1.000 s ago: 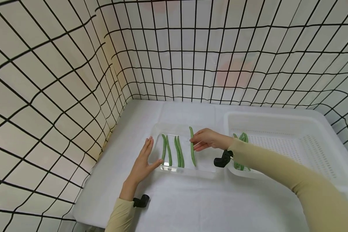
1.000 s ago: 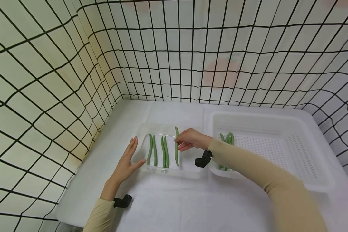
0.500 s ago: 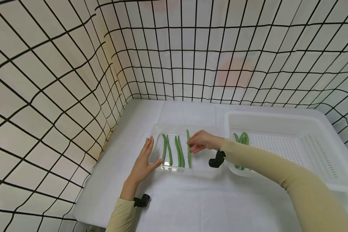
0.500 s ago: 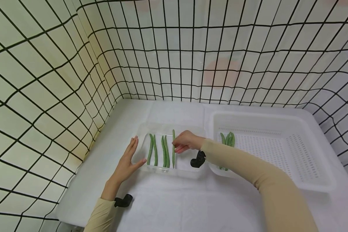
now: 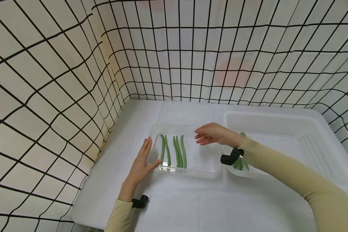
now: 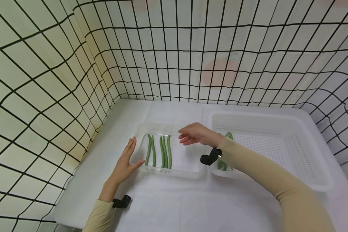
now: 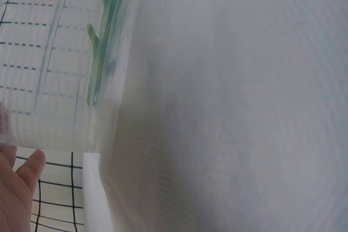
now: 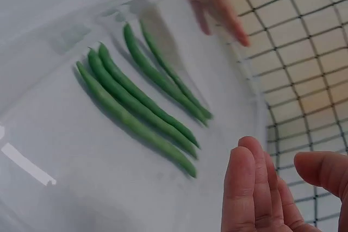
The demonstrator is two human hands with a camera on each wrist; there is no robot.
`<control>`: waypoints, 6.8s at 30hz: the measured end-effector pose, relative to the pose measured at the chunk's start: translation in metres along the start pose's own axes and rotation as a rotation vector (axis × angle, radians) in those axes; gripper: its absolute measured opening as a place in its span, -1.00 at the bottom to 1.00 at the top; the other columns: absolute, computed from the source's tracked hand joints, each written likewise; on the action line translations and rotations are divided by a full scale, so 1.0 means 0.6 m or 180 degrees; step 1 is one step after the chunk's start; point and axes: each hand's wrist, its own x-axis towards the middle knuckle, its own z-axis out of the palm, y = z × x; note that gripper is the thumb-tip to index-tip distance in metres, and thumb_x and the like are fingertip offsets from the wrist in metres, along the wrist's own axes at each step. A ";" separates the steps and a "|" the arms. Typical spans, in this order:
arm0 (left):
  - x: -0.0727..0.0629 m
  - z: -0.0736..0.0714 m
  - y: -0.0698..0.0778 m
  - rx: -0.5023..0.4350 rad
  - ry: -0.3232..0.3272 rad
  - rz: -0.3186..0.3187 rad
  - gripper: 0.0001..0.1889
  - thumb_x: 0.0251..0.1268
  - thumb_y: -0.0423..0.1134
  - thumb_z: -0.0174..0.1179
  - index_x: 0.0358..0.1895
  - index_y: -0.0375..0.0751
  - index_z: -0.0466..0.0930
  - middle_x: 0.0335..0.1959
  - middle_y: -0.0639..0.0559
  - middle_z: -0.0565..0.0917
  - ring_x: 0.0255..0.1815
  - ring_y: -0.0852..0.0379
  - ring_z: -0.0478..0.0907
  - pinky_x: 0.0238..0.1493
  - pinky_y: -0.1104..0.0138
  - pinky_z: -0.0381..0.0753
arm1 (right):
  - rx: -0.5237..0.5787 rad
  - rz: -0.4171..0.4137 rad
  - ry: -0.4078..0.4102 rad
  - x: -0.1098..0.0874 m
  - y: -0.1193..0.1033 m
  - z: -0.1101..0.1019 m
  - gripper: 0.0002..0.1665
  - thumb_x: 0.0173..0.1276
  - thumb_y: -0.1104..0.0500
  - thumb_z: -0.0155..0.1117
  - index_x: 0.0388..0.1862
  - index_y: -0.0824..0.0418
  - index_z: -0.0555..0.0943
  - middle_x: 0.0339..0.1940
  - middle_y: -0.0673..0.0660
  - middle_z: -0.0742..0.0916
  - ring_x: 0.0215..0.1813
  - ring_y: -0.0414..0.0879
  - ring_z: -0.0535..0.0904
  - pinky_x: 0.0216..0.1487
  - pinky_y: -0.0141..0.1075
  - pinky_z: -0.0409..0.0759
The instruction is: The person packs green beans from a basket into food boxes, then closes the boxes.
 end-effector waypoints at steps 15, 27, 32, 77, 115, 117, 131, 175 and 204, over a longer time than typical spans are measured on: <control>-0.004 -0.005 0.005 -0.0016 0.0000 -0.0012 -0.01 0.15 0.09 0.31 0.52 -0.13 -0.11 0.54 0.07 -0.13 0.51 0.10 -0.25 0.32 -0.12 0.05 | 0.0204 0.0012 0.0431 -0.091 0.043 -0.172 -0.37 0.48 0.10 0.07 0.31 0.51 0.20 -0.12 0.18 0.64 -0.20 -0.13 0.65 -0.03 -0.24 0.58; -0.003 -0.006 0.007 0.0007 0.0003 0.0008 -0.01 0.16 0.08 0.30 0.52 -0.15 -0.11 0.54 0.02 -0.11 0.51 0.10 -0.24 0.33 -0.10 0.03 | 0.0131 0.0551 0.0577 -0.111 0.153 -0.265 -0.29 0.52 0.12 -0.03 0.41 0.55 0.04 -0.03 0.26 0.60 -0.20 -0.10 0.64 -0.04 -0.20 0.59; -0.002 -0.004 0.006 -0.0014 -0.0006 0.0009 -0.01 0.16 0.08 0.30 0.52 -0.14 -0.11 0.54 0.00 -0.11 0.51 0.10 -0.25 0.33 -0.11 0.04 | 0.0223 0.0669 0.0546 -0.102 0.178 -0.267 -0.30 0.49 0.13 0.03 0.36 0.58 0.09 -0.19 0.18 0.67 -0.26 -0.08 0.66 -0.10 -0.20 0.61; 0.000 -0.004 0.001 0.0018 0.0000 0.0034 -0.02 0.16 0.07 0.31 0.52 -0.19 -0.08 0.53 -0.06 -0.08 0.51 0.06 -0.24 0.32 -0.13 0.03 | 0.0172 -0.0174 0.0443 -0.099 0.033 -0.128 -0.71 0.38 0.15 0.22 -0.05 0.33 0.50 -0.29 0.06 0.62 -0.31 -0.15 0.61 -0.13 -0.28 0.61; 0.000 -0.004 -0.001 0.0027 -0.0012 0.0041 0.00 0.16 0.10 0.30 0.53 -0.07 -0.14 0.54 0.04 -0.10 0.51 0.07 -0.24 0.31 -0.13 0.06 | -0.0386 0.0228 0.0068 0.051 0.044 0.069 -0.67 0.35 0.27 0.19 -0.02 0.49 0.51 -0.26 0.29 0.65 -0.44 -0.07 0.67 -0.27 -0.24 0.65; 0.000 -0.003 0.000 0.0009 -0.0018 0.0013 0.00 0.16 0.10 0.30 0.53 -0.08 -0.13 0.54 0.00 -0.10 0.51 0.07 -0.24 0.32 -0.13 0.05 | -0.0399 0.0194 0.0047 0.048 0.042 0.066 -0.62 0.36 0.25 0.18 0.04 0.52 0.48 -0.23 0.30 0.65 -0.43 -0.08 0.66 -0.26 -0.24 0.65; -0.001 0.001 0.003 0.0003 -0.0014 0.0015 -0.01 0.16 0.10 0.29 0.53 -0.10 -0.13 0.54 0.02 -0.11 0.51 0.03 -0.22 0.33 -0.12 0.04 | 0.0085 -0.0250 0.0341 -0.057 0.016 -0.063 -0.42 0.42 0.08 0.16 0.22 0.46 0.33 -0.05 0.27 0.57 -0.17 -0.07 0.63 -0.07 -0.23 0.60; -0.002 -0.003 0.004 0.0001 -0.0020 -0.0011 0.01 0.15 0.10 0.31 0.53 -0.07 -0.14 0.54 0.02 -0.10 0.51 0.00 -0.22 0.32 -0.13 0.03 | -0.0229 0.0611 0.0920 -0.049 0.171 -0.185 -0.79 0.26 0.22 0.30 -0.23 0.32 0.52 -0.57 0.04 0.61 -0.51 -0.18 0.57 -0.37 -0.32 0.60; -0.003 -0.003 0.005 -0.0012 -0.0013 -0.0026 0.00 0.15 0.09 0.31 0.53 -0.03 -0.15 0.54 0.05 -0.13 0.51 0.04 -0.22 0.32 -0.14 0.03 | 0.0112 -0.0069 0.0640 -0.112 0.083 -0.181 -0.50 0.40 0.09 0.20 0.14 0.39 0.36 -0.24 0.03 0.68 -0.22 -0.13 0.65 -0.14 -0.28 0.61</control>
